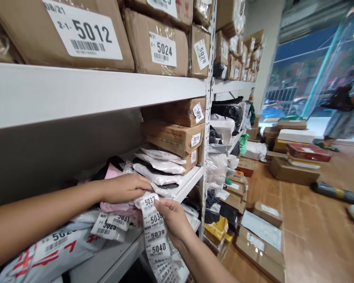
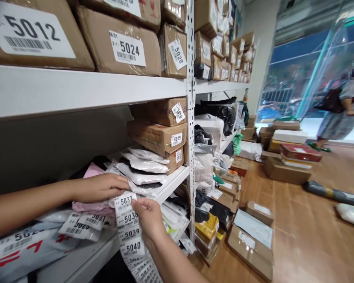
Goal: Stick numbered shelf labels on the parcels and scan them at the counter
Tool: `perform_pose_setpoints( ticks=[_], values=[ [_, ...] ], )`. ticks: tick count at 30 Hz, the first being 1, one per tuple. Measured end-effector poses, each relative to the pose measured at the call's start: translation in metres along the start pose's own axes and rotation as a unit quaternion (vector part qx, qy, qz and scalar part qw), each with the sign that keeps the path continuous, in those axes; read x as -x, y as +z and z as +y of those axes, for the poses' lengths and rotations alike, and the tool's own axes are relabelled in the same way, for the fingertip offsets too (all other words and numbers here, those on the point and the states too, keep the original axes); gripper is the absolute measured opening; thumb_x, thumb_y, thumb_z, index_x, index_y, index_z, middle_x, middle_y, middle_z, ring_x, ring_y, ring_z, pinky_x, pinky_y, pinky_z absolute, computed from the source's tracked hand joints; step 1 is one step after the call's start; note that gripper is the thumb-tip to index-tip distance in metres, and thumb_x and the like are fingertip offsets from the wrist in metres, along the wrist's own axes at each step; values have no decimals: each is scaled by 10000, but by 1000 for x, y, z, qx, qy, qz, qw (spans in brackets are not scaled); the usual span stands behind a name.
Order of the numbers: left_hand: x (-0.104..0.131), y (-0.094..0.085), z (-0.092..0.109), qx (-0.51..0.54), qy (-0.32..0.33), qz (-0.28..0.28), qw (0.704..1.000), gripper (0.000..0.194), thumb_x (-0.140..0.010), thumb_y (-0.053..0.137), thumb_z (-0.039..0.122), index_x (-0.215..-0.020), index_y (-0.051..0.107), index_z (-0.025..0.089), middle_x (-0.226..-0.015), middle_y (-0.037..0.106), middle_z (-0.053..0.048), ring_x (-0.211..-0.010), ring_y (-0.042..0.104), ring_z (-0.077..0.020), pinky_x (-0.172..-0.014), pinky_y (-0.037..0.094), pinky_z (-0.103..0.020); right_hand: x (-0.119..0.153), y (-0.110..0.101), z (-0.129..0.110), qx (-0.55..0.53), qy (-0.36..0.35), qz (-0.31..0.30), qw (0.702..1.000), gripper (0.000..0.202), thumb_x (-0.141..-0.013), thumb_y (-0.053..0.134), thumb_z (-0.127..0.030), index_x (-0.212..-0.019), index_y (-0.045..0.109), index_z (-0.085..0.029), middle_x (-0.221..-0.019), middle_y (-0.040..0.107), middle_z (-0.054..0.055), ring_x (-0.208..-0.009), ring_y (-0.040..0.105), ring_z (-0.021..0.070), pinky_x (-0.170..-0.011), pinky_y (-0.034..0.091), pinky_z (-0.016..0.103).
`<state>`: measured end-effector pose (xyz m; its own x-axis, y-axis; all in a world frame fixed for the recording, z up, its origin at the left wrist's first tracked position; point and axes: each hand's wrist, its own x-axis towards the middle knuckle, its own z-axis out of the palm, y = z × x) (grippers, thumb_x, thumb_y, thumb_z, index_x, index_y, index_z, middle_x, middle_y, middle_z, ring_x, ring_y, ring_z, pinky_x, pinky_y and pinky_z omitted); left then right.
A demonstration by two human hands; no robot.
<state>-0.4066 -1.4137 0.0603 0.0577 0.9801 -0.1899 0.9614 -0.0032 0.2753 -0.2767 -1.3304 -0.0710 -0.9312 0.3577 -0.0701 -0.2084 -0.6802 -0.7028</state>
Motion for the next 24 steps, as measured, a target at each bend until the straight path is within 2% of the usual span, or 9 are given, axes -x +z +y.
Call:
perform_pose_setpoints(
  ticks=[2,4,8,10,12,14,19,21,24],
  values=[
    [-1,1,-1,41,-41,4,998,315,-899,358,295,-889,654,190,-789,635,-12,-732,547,-151,-677,387,-233,-7,3,2,13,3,16,1000,458,-419,840,-518,-539,632,-128,-459,605,13,-403,473,107,-488,348,256],
    [-2,2,1,42,-101,6,994,269,-855,455,364,-826,645,176,-686,597,5,-644,521,-142,-575,351,-224,-14,5,6,36,-5,42,998,507,-375,828,-571,-469,568,-146,-401,543,-19,-379,397,76,-454,279,236],
    [-5,9,10,-27,-167,35,985,171,-794,519,305,-822,615,166,-712,612,-8,-646,531,-148,-558,340,-224,-16,9,8,71,-41,127,989,587,-322,790,-646,-401,428,-191,-334,414,-79,-371,292,44,-428,181,223],
    [-5,14,13,-74,-172,53,981,160,-801,499,268,-856,613,170,-810,649,-37,-733,569,-170,-630,379,-239,-12,10,5,69,-17,113,991,573,-292,807,-623,-426,456,-191,-347,440,-75,-375,334,56,-429,223,222],
    [-6,19,15,-106,-177,65,976,161,-796,494,227,-898,608,176,-891,665,-55,-817,591,-193,-701,402,-261,-5,11,2,61,26,61,996,546,-255,848,-553,-507,553,-169,-398,520,-50,-389,404,81,-445,290,231],
    [-6,23,15,-109,-182,73,974,165,-788,500,200,-920,597,180,-900,667,-53,-839,598,-203,-722,410,-272,2,9,1,49,43,45,997,556,-233,872,-499,-565,599,-148,-434,563,-26,-403,439,94,-458,319,237],
    [-4,28,15,-78,-203,109,970,157,-761,549,173,-917,528,175,-769,610,-4,-716,572,-176,-641,399,-260,12,-7,19,21,29,88,995,550,-437,812,-591,-455,450,-178,-394,472,-47,-387,348,58,-434,238,217],
    [-3,31,15,-125,-185,162,961,201,-732,602,169,-910,511,176,-834,595,-14,-766,556,-178,-658,404,-264,18,-20,27,19,12,77,997,547,-496,811,-561,-455,415,-184,-394,448,-60,-391,322,50,-441,227,215],
    [-1,35,10,-284,-55,209,934,137,-762,633,191,-877,559,190,-916,602,-39,-865,534,-203,-702,397,-292,29,-40,29,42,-15,40,998,446,-505,835,-503,-563,568,-150,-464,535,-31,-447,424,77,-488,291,220]
  ],
)
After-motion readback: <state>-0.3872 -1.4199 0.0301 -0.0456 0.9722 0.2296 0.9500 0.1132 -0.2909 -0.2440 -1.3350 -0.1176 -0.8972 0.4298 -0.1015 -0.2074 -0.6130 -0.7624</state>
